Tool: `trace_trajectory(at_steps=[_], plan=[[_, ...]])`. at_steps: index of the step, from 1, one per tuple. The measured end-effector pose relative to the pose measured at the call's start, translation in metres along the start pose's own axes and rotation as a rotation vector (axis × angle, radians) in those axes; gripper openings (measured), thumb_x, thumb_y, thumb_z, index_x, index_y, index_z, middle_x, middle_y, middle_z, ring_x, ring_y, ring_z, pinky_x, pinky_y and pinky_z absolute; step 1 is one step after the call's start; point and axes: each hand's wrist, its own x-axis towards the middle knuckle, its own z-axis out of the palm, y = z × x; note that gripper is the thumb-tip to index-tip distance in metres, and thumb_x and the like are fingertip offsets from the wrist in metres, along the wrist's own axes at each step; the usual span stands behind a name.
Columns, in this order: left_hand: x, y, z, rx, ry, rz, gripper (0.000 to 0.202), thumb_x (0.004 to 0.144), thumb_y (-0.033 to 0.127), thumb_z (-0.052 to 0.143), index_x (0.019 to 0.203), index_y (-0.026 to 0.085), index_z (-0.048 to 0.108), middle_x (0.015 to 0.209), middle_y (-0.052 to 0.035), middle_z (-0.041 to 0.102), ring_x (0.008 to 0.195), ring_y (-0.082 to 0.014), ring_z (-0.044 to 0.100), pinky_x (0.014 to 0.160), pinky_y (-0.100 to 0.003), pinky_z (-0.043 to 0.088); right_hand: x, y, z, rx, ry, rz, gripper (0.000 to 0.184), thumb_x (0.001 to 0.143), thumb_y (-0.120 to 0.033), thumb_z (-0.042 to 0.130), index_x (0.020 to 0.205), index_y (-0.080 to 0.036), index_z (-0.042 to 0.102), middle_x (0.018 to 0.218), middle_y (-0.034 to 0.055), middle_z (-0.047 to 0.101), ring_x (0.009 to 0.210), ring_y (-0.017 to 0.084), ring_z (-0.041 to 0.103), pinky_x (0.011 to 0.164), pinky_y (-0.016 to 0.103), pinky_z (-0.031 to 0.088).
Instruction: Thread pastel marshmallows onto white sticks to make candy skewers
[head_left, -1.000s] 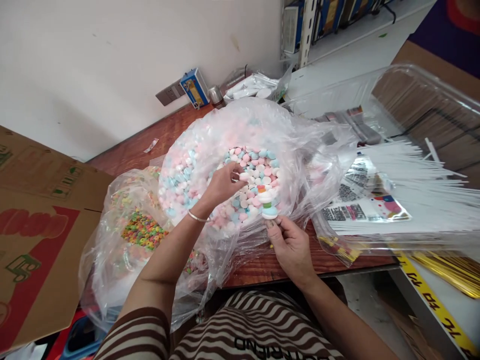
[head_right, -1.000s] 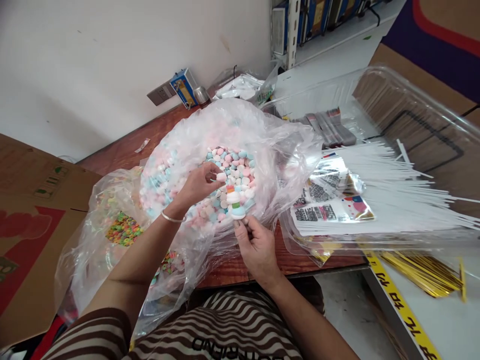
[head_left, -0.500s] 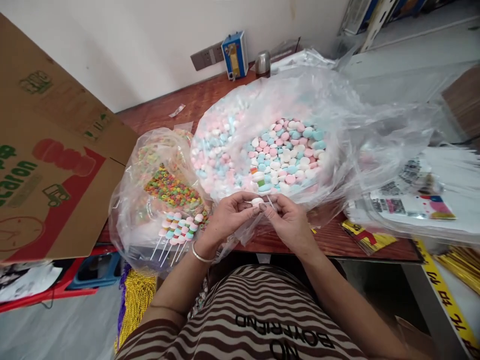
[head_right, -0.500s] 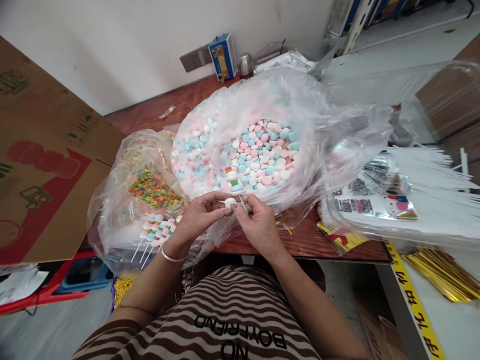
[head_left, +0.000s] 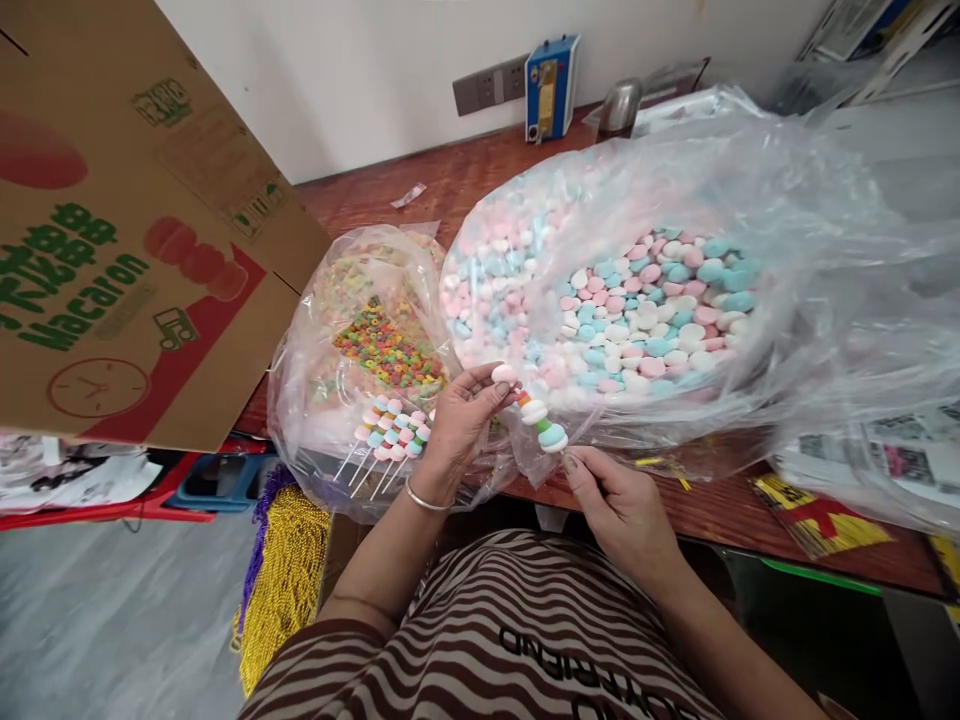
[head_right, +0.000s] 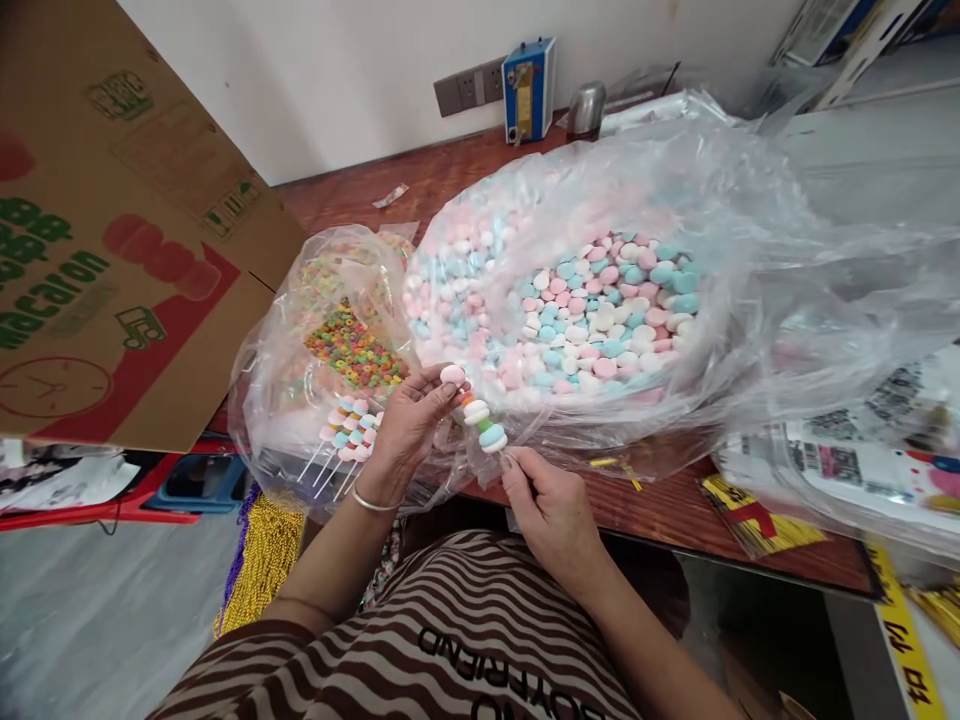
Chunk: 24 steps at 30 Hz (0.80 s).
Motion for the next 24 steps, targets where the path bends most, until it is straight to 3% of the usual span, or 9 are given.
trace_trajectory(at_steps=[8, 17, 24], plan=[[-0.002, -0.005, -0.005, 0.086, -0.038, 0.040, 0.046, 0.061, 0.033, 0.096, 0.101, 0.018, 0.079, 0.096, -0.0056, 0.079, 0.083, -0.0157, 0.073, 0.080, -0.028, 0.058, 0.002, 0.001, 0.005, -0.007, -0.010, 0.055, 0.027, 0.102, -0.032, 0.048, 0.090, -0.019, 0.069, 0.075, -0.0006, 0.068, 0.066, 0.014, 0.061, 0.064, 0.022, 0.045], [-0.003, -0.010, -0.005, 0.133, -0.082, 0.053, 0.040, 0.068, 0.034, 0.092, 0.102, 0.019, 0.079, 0.099, -0.0058, 0.079, 0.086, -0.0158, 0.072, 0.084, -0.029, 0.059, -0.001, 0.001, 0.011, 0.003, 0.052, 0.076, 0.026, 0.102, -0.032, 0.048, 0.088, -0.018, 0.065, 0.060, -0.0057, 0.053, 0.053, 0.010, 0.048, 0.053, 0.021, 0.037], [-0.007, -0.014, 0.003, 0.143, -0.082, 0.092, 0.030, 0.074, 0.030, 0.086, 0.097, 0.018, 0.072, 0.092, -0.0044, 0.077, 0.084, -0.0170, 0.074, 0.077, -0.027, 0.056, -0.002, -0.004, 0.020, -0.051, 0.112, 0.063, 0.027, 0.102, -0.029, 0.046, 0.083, -0.019, 0.061, 0.060, -0.0057, 0.052, 0.053, 0.010, 0.047, 0.053, 0.020, 0.037]])
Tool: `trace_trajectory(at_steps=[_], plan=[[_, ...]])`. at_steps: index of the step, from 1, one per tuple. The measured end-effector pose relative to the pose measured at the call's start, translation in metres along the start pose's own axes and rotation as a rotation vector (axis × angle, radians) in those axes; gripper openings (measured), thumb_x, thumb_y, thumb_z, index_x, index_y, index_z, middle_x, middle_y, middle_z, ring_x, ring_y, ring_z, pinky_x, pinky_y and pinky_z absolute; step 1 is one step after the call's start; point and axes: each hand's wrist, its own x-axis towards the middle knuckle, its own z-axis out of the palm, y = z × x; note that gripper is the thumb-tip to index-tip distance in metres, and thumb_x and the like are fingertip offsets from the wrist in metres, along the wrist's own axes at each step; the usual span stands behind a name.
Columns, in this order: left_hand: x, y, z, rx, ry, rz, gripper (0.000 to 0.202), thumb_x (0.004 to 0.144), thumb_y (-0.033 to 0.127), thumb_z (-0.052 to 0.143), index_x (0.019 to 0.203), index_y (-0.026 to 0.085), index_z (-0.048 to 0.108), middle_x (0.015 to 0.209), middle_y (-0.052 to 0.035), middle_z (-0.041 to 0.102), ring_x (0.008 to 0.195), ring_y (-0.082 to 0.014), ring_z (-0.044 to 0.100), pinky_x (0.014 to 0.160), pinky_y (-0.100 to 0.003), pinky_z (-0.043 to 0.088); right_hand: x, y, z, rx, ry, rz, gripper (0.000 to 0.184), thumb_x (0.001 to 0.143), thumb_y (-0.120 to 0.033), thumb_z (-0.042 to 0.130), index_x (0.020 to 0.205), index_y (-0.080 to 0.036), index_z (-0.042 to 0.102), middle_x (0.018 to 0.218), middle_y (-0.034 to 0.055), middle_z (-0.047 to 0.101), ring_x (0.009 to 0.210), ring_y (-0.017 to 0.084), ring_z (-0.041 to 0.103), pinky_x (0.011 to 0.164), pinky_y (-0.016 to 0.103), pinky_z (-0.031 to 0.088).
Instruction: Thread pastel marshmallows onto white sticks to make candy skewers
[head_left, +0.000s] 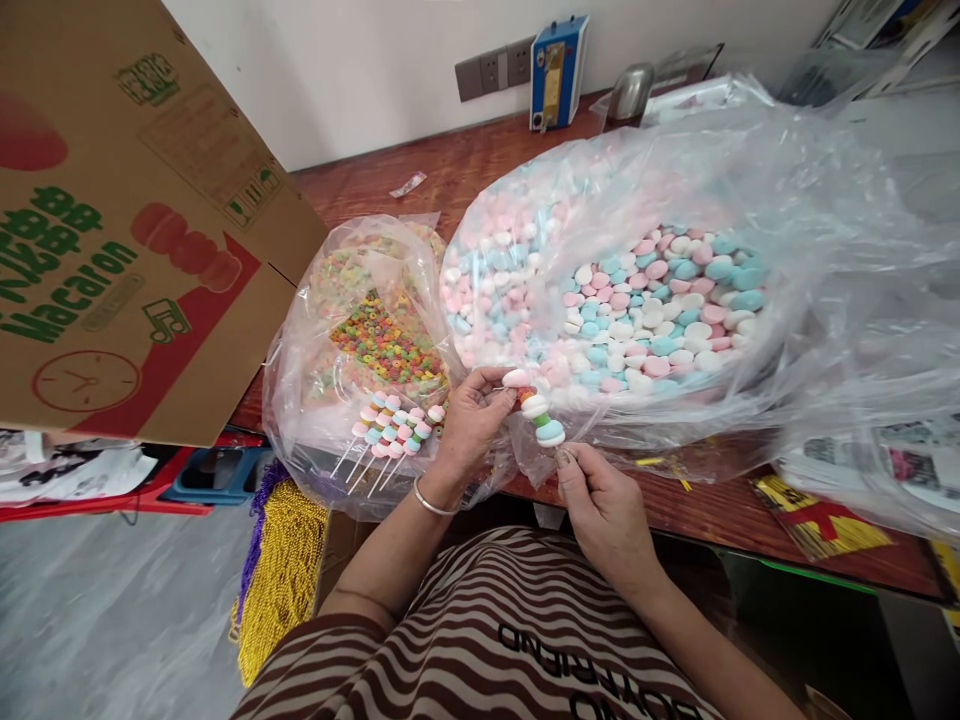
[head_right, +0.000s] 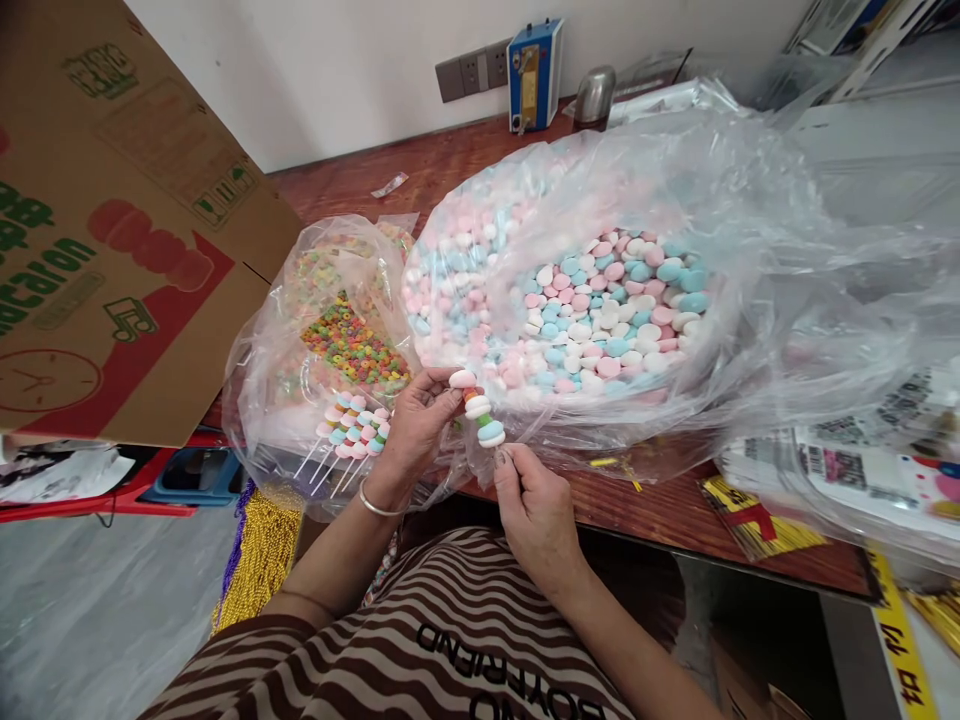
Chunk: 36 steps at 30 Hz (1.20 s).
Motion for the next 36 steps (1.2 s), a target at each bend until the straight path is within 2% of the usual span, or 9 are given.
trace_trajectory(at_steps=[4, 7, 10, 13, 15, 18, 24, 31, 36], plan=[[-0.005, 0.007, 0.014, -0.196, -0.009, -0.019, 0.029, 0.076, 0.030, 0.081, 0.098, 0.019, 0.066, 0.101, -0.0046, 0.075, 0.087, -0.0197, 0.076, 0.081, -0.031, 0.057, -0.001, -0.003, 0.005, -0.034, 0.019, -0.059, 0.025, 0.103, -0.027, 0.045, 0.085, -0.019, 0.061, 0.060, -0.0063, 0.053, 0.050, 0.009, 0.048, 0.052, 0.020, 0.036], [-0.006, 0.013, 0.026, -0.307, 0.022, -0.039, 0.031, 0.079, 0.038, 0.080, 0.093, 0.019, 0.059, 0.104, -0.0062, 0.073, 0.089, -0.0207, 0.076, 0.086, -0.035, 0.058, -0.001, -0.005, 0.008, -0.057, 0.032, -0.106, 0.023, 0.103, -0.024, 0.045, 0.087, -0.019, 0.061, 0.060, -0.0064, 0.054, 0.049, 0.009, 0.048, 0.051, 0.020, 0.037], [-0.007, 0.015, 0.035, -0.349, 0.045, -0.047, 0.032, 0.081, 0.040, 0.079, 0.087, 0.020, 0.054, 0.097, -0.0036, 0.071, 0.077, -0.0157, 0.073, 0.088, -0.037, 0.058, -0.002, -0.005, 0.009, -0.070, 0.036, -0.137, 0.022, 0.103, -0.022, 0.045, 0.090, -0.018, 0.062, 0.063, -0.0057, 0.057, 0.050, 0.009, 0.051, 0.052, 0.020, 0.038], [-0.009, 0.015, 0.041, -0.377, 0.060, -0.031, 0.021, 0.084, 0.033, 0.073, 0.090, 0.020, 0.058, 0.091, 0.0004, 0.066, 0.066, -0.0089, 0.065, 0.089, -0.035, 0.057, -0.003, -0.004, 0.012, -0.083, 0.052, -0.153, 0.021, 0.103, -0.021, 0.045, 0.093, -0.018, 0.062, 0.065, -0.0046, 0.060, 0.052, 0.010, 0.055, 0.055, 0.020, 0.040], [-0.011, 0.015, 0.043, -0.395, 0.077, -0.026, 0.017, 0.085, 0.029, 0.070, 0.098, 0.020, 0.063, 0.089, 0.0013, 0.062, 0.066, -0.0076, 0.062, 0.088, -0.032, 0.057, -0.005, -0.003, 0.014, -0.089, 0.062, -0.160, 0.020, 0.104, -0.021, 0.044, 0.094, -0.018, 0.061, 0.066, -0.0042, 0.061, 0.052, 0.010, 0.055, 0.054, 0.020, 0.041], [-0.015, 0.014, 0.047, -0.415, 0.072, -0.016, 0.025, 0.086, 0.026, 0.067, 0.110, 0.020, 0.067, 0.087, 0.0008, 0.059, 0.068, -0.0079, 0.059, 0.082, -0.028, 0.056, -0.006, -0.002, 0.017, -0.095, 0.066, -0.179, 0.020, 0.104, -0.021, 0.043, 0.093, -0.019, 0.059, 0.065, -0.0047, 0.060, 0.050, 0.010, 0.054, 0.053, 0.021, 0.040], [-0.022, 0.012, 0.051, -0.462, 0.036, -0.036, 0.030, 0.084, 0.023, 0.068, 0.114, 0.020, 0.069, 0.089, 0.0003, 0.056, 0.067, -0.0067, 0.053, 0.071, -0.021, 0.054, -0.007, 0.001, 0.019, -0.109, 0.079, -0.200, 0.021, 0.104, -0.021, 0.041, 0.088, -0.021, 0.054, 0.061, -0.0058, 0.056, 0.047, 0.011, 0.054, 0.050, 0.021, 0.038], [-0.031, 0.007, 0.055, -0.462, 0.051, -0.078, 0.040, 0.084, 0.029, 0.070, 0.124, 0.025, 0.068, 0.086, 0.0007, 0.051, 0.066, -0.0081, 0.048, 0.065, -0.022, 0.051, -0.008, 0.007, 0.019, -0.275, 0.106, -0.268, 0.021, 0.106, -0.021, 0.038, 0.092, -0.021, 0.054, 0.062, -0.0020, 0.064, 0.048, 0.015, 0.062, 0.049, 0.024, 0.038], [-0.034, 0.004, 0.057, -0.460, 0.048, -0.089, 0.048, 0.081, 0.035, 0.073, 0.127, 0.027, 0.065, 0.086, 0.0011, 0.048, 0.064, -0.0085, 0.045, 0.066, -0.024, 0.051, -0.004, 0.006, 0.018, -0.355, 0.100, -0.316, 0.026, 0.107, -0.021, 0.035, 0.087, -0.022, 0.051, 0.058, -0.0029, 0.061, 0.043, 0.014, 0.058, 0.046, 0.025, 0.035]])
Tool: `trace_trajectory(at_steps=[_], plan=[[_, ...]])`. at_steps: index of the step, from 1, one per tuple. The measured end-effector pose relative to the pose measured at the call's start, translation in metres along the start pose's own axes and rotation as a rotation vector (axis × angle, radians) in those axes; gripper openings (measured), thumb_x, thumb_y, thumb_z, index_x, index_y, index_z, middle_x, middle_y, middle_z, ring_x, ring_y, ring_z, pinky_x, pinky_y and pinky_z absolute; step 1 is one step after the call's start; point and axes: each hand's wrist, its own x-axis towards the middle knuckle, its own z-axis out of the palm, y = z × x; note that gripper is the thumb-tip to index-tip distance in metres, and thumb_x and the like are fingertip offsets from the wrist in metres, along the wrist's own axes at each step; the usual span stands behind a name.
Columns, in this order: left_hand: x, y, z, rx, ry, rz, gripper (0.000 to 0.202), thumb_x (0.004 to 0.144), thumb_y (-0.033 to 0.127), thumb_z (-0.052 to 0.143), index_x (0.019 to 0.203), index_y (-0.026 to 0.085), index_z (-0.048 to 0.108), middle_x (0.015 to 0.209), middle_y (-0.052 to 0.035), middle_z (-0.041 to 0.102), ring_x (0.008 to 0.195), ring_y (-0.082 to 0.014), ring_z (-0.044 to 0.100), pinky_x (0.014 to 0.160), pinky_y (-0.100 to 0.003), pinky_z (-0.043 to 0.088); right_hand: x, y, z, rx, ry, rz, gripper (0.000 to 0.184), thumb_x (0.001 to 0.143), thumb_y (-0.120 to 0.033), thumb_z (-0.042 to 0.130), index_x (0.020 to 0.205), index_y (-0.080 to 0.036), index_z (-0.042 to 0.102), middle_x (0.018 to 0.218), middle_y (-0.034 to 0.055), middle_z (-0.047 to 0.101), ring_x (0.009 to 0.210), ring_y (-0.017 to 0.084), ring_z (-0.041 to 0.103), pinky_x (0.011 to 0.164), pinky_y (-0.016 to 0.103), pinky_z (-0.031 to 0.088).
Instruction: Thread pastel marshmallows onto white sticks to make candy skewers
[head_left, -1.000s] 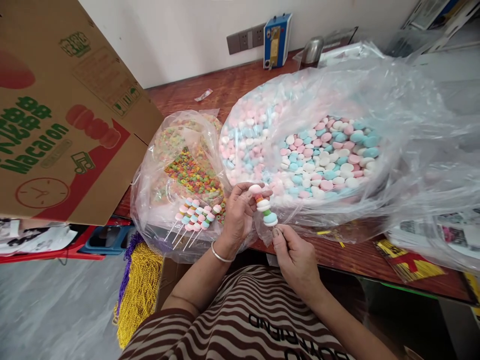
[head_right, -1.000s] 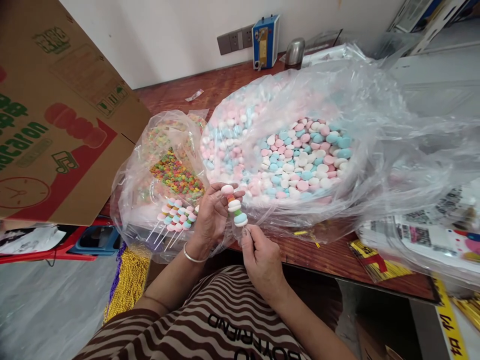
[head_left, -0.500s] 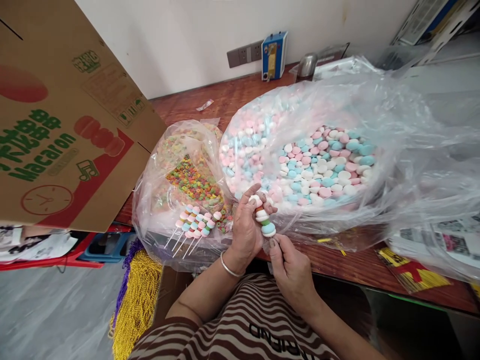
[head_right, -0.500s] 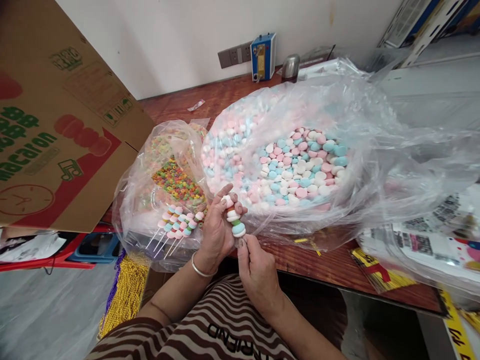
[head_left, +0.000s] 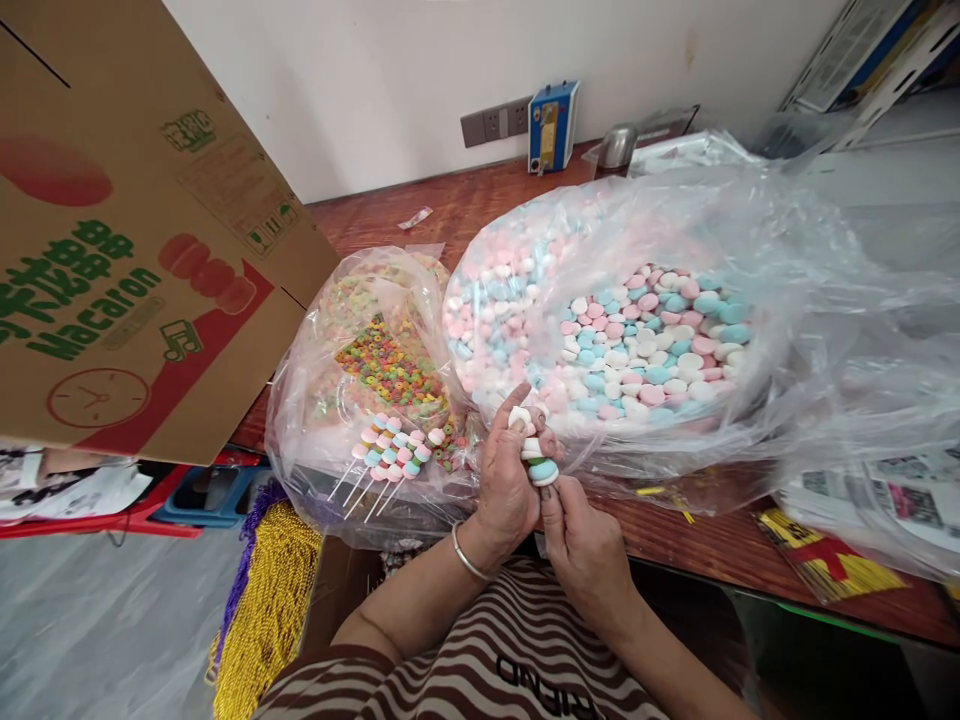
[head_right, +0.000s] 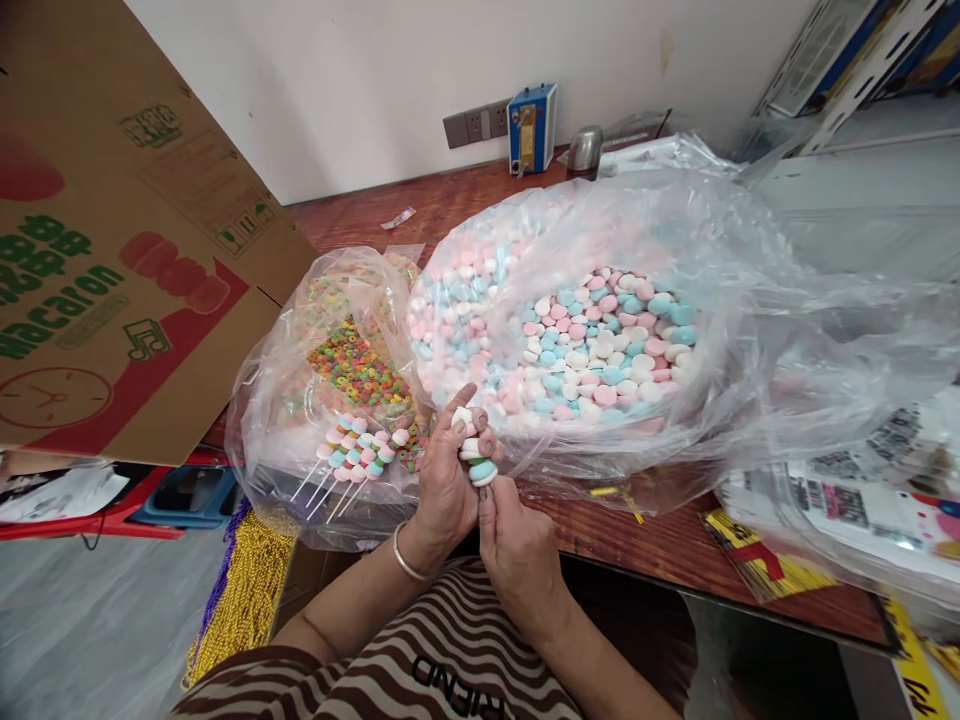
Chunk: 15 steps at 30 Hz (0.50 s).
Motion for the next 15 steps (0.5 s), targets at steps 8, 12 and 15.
trace_trajectory(at_steps=[8, 12, 15], plan=[[0.001, -0.007, -0.007, 0.002, 0.004, 0.021, 0.045, 0.085, 0.034, 0.070, 0.130, 0.028, 0.064, 0.088, 0.0011, 0.050, 0.067, -0.0080, 0.048, 0.067, -0.022, 0.050, 0.005, 0.002, 0.005, -0.083, 0.035, -0.068, 0.029, 0.107, -0.022, 0.035, 0.085, -0.020, 0.054, 0.052, -0.0025, 0.058, 0.039, 0.014, 0.056, 0.043, 0.025, 0.032], [0.003, -0.008, -0.015, 0.021, 0.011, 0.048, 0.048, 0.088, 0.032, 0.068, 0.136, 0.030, 0.061, 0.091, 0.0007, 0.056, 0.068, -0.0074, 0.052, 0.064, -0.019, 0.048, 0.007, 0.005, 0.013, -0.097, -0.031, -0.033, 0.028, 0.107, -0.024, 0.035, 0.093, -0.018, 0.059, 0.059, 0.0014, 0.066, 0.045, 0.016, 0.061, 0.045, 0.024, 0.036], [0.006, -0.009, -0.020, 0.094, 0.040, 0.078, 0.052, 0.090, 0.034, 0.068, 0.141, 0.032, 0.058, 0.094, 0.0000, 0.061, 0.069, -0.0075, 0.055, 0.063, -0.018, 0.047, 0.013, 0.005, 0.019, -0.068, -0.096, 0.004, 0.030, 0.107, -0.026, 0.033, 0.106, -0.016, 0.061, 0.081, 0.0101, 0.076, 0.054, 0.018, 0.066, 0.049, 0.025, 0.043]])
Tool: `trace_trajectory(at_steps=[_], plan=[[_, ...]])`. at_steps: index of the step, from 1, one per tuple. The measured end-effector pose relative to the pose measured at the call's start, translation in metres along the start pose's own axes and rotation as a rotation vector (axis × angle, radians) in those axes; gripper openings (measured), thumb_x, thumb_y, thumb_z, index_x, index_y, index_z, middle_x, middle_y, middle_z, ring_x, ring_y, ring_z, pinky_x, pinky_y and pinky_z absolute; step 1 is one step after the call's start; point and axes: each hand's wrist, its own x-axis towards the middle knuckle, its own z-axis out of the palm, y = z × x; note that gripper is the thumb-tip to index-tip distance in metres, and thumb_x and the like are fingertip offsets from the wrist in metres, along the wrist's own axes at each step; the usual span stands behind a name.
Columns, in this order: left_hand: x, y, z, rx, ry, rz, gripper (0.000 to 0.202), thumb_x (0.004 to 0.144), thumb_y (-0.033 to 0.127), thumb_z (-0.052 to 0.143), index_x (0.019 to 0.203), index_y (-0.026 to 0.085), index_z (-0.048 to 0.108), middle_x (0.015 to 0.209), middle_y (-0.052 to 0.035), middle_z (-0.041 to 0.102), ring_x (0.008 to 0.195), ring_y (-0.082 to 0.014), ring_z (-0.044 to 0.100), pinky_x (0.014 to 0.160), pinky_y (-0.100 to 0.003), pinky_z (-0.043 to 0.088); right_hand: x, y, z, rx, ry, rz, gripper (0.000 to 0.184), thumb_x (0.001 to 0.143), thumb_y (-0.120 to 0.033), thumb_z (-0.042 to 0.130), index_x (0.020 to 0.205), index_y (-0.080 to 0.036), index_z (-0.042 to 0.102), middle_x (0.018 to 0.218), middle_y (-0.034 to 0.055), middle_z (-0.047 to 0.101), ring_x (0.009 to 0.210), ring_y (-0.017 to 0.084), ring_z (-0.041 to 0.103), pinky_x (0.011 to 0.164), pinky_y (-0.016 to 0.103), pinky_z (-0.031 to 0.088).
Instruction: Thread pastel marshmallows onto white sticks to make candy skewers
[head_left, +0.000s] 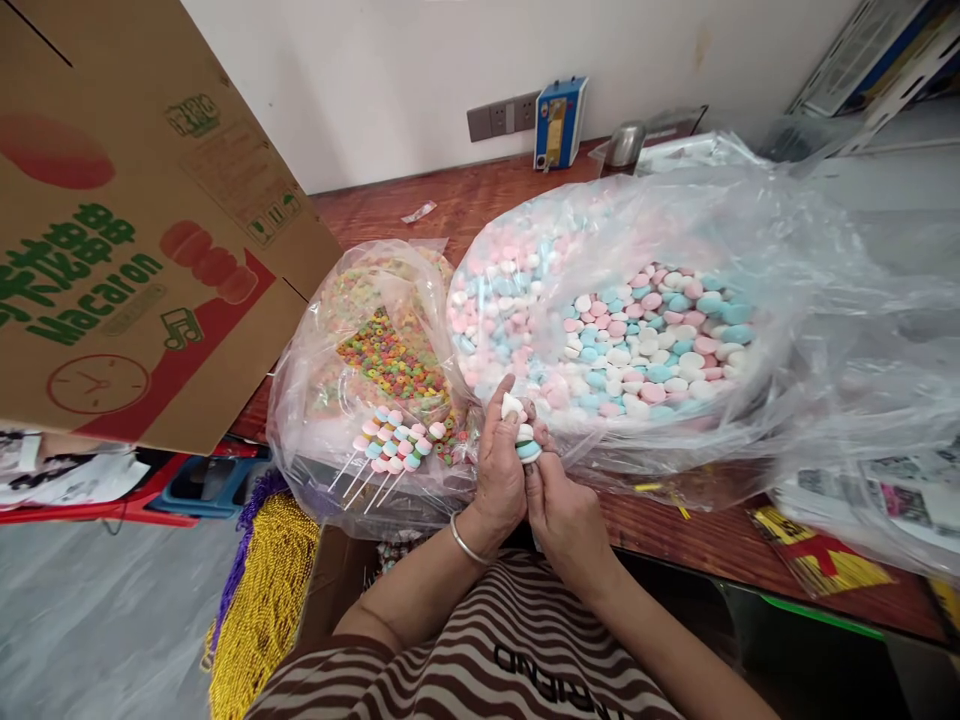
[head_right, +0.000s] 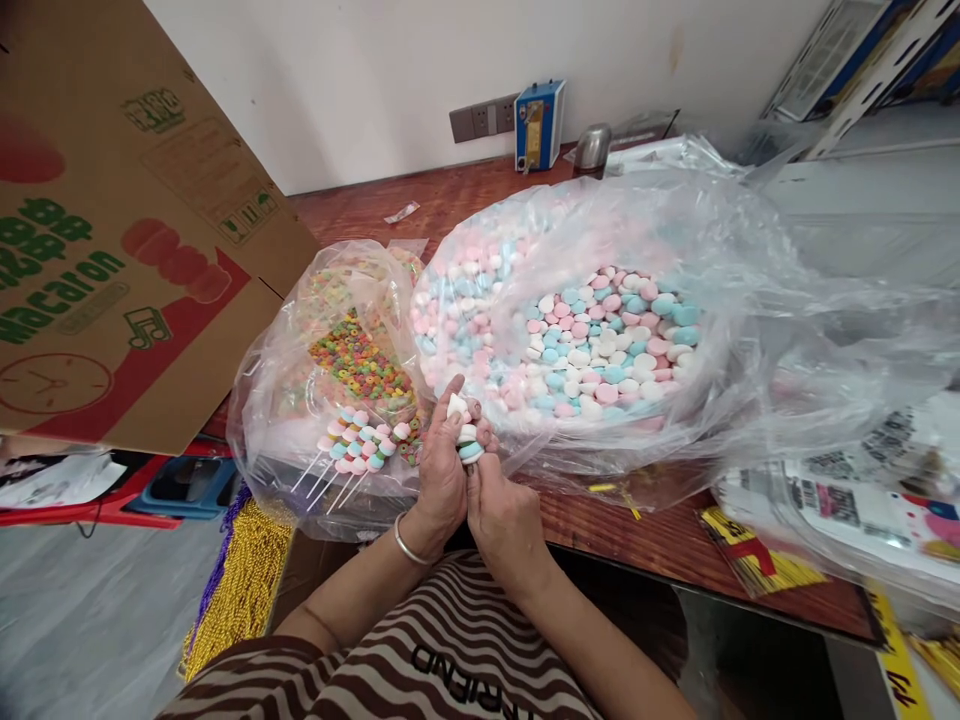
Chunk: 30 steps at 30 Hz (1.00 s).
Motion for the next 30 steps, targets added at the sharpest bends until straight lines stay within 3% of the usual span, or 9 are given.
trace_trajectory(at_steps=[3, 6, 10, 12, 14, 16, 19, 25, 30], plan=[[0.005, 0.003, -0.005, 0.073, 0.041, 0.049, 0.056, 0.089, 0.038, 0.070, 0.143, 0.032, 0.057, 0.101, -0.0008, 0.065, 0.070, -0.0076, 0.057, 0.063, -0.019, 0.047, 0.008, -0.004, -0.001, 0.071, -0.074, 0.012, 0.032, 0.107, -0.027, 0.032, 0.112, -0.016, 0.061, 0.101, 0.0147, 0.078, 0.063, 0.019, 0.071, 0.054, 0.026, 0.047], [0.014, 0.021, -0.021, 0.130, 0.077, 0.086, 0.058, 0.086, 0.042, 0.073, 0.141, 0.032, 0.056, 0.102, -0.0008, 0.066, 0.067, -0.0076, 0.057, 0.060, -0.020, 0.046, 0.014, -0.007, -0.011, 0.149, -0.209, -0.029, 0.029, 0.106, -0.028, 0.037, 0.105, -0.018, 0.064, 0.091, 0.0097, 0.077, 0.070, 0.021, 0.072, 0.060, 0.027, 0.049], [0.026, 0.075, -0.076, 0.415, 0.167, 0.216, 0.054, 0.083, 0.043, 0.076, 0.131, 0.028, 0.058, 0.088, 0.0008, 0.066, 0.061, -0.0093, 0.055, 0.059, -0.023, 0.046, 0.012, -0.002, -0.031, 0.204, -0.220, -0.059, 0.024, 0.105, -0.029, 0.044, 0.106, -0.020, 0.065, 0.099, 0.0086, 0.077, 0.085, 0.022, 0.074, 0.071, 0.029, 0.051], [0.030, 0.108, -0.111, 0.632, 0.247, 0.308, 0.037, 0.089, 0.047, 0.069, 0.118, 0.024, 0.064, 0.085, 0.0002, 0.065, 0.061, -0.0105, 0.055, 0.058, -0.024, 0.045, 0.008, 0.001, -0.038, 0.235, -0.221, -0.068, 0.023, 0.104, -0.028, 0.045, 0.105, -0.020, 0.066, 0.098, 0.0075, 0.077, 0.085, 0.021, 0.074, 0.071, 0.028, 0.051], [0.034, 0.136, -0.142, 0.905, 0.320, 0.359, 0.037, 0.099, 0.049, 0.054, 0.117, 0.019, 0.066, 0.088, -0.0015, 0.067, 0.066, -0.0119, 0.057, 0.064, -0.026, 0.047, 0.005, 0.002, -0.040, 0.258, -0.237, -0.075, 0.022, 0.104, -0.028, 0.046, 0.102, -0.020, 0.067, 0.093, 0.0056, 0.077, 0.081, 0.020, 0.073, 0.069, 0.028, 0.050], [0.042, 0.154, -0.168, 1.072, 0.361, 0.363, 0.044, 0.103, 0.049, 0.046, 0.114, 0.013, 0.068, 0.093, -0.0038, 0.069, 0.076, -0.0144, 0.061, 0.077, -0.030, 0.050, 0.003, 0.001, -0.039, 0.260, -0.256, -0.081, 0.023, 0.105, -0.028, 0.045, 0.099, -0.021, 0.067, 0.087, 0.0043, 0.077, 0.075, 0.019, 0.072, 0.066, 0.027, 0.048], [0.056, 0.160, -0.193, 1.125, 0.373, 0.334, 0.054, 0.106, 0.051, 0.039, 0.109, 0.007, 0.071, 0.101, -0.0101, 0.073, 0.097, -0.0210, 0.065, 0.095, -0.037, 0.049, 0.000, -0.002, -0.034, 0.250, -0.286, -0.105, 0.027, 0.105, -0.030, 0.044, 0.095, -0.021, 0.068, 0.085, 0.0043, 0.076, 0.070, 0.019, 0.071, 0.063, 0.027, 0.047], [0.074, 0.149, -0.210, 1.082, 0.458, 0.388, 0.068, 0.107, 0.055, 0.022, 0.114, 0.006, 0.070, 0.111, -0.0147, 0.075, 0.102, -0.0230, 0.070, 0.094, -0.039, 0.055, -0.001, 0.001, -0.031, 0.271, -0.305, -0.108, 0.027, 0.105, -0.030, 0.045, 0.095, -0.022, 0.068, 0.085, 0.0035, 0.076, 0.068, 0.018, 0.070, 0.063, 0.028, 0.047], [0.053, 0.152, -0.181, 1.209, 0.575, 0.576, 0.054, 0.103, 0.050, 0.035, 0.110, 0.011, 0.071, 0.117, -0.0155, 0.074, 0.112, -0.0286, 0.067, 0.107, -0.048, 0.049, -0.007, 0.002, -0.064, 0.275, -0.232, -0.035, 0.027, 0.104, -0.028, 0.045, 0.097, -0.022, 0.070, 0.088, 0.0050, 0.077, 0.074, 0.017, 0.071, 0.067, 0.027, 0.051]])
